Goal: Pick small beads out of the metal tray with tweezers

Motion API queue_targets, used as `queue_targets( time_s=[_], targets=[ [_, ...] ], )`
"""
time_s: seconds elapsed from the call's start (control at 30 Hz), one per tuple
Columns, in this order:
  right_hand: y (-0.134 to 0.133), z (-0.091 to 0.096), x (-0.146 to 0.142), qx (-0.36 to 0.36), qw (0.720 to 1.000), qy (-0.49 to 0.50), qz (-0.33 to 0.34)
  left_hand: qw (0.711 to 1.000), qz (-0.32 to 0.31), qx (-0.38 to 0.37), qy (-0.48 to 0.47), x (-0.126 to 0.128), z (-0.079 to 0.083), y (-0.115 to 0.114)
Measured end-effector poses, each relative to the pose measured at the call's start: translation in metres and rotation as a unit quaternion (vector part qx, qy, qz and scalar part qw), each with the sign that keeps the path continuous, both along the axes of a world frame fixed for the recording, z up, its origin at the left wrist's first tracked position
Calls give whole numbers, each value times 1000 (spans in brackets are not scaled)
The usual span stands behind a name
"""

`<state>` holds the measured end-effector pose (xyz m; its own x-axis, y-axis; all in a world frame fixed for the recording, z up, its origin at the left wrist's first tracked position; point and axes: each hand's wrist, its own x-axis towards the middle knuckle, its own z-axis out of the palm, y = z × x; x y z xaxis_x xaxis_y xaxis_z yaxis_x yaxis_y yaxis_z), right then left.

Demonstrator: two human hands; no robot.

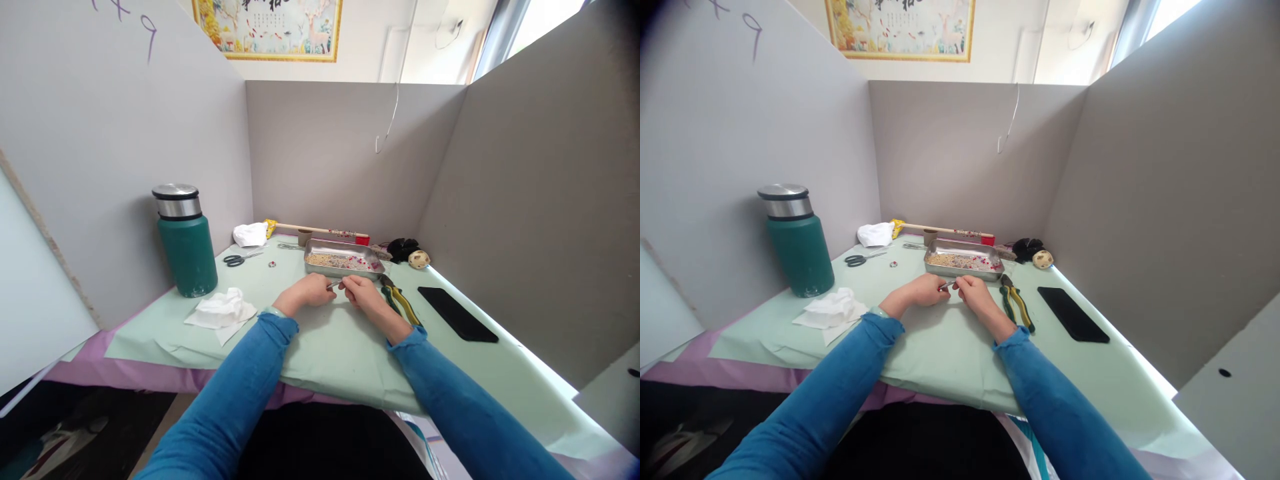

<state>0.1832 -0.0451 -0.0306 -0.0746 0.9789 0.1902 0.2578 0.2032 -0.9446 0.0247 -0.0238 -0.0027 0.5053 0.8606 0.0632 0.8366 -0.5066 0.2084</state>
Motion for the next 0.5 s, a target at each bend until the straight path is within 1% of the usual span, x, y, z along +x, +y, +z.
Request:
queue_targets(
  time_s=[0.5],
  targets=[
    [0, 0, 0, -9, 1000, 4, 3, 1000, 2, 1, 5, 0, 0, 0]
  ],
)
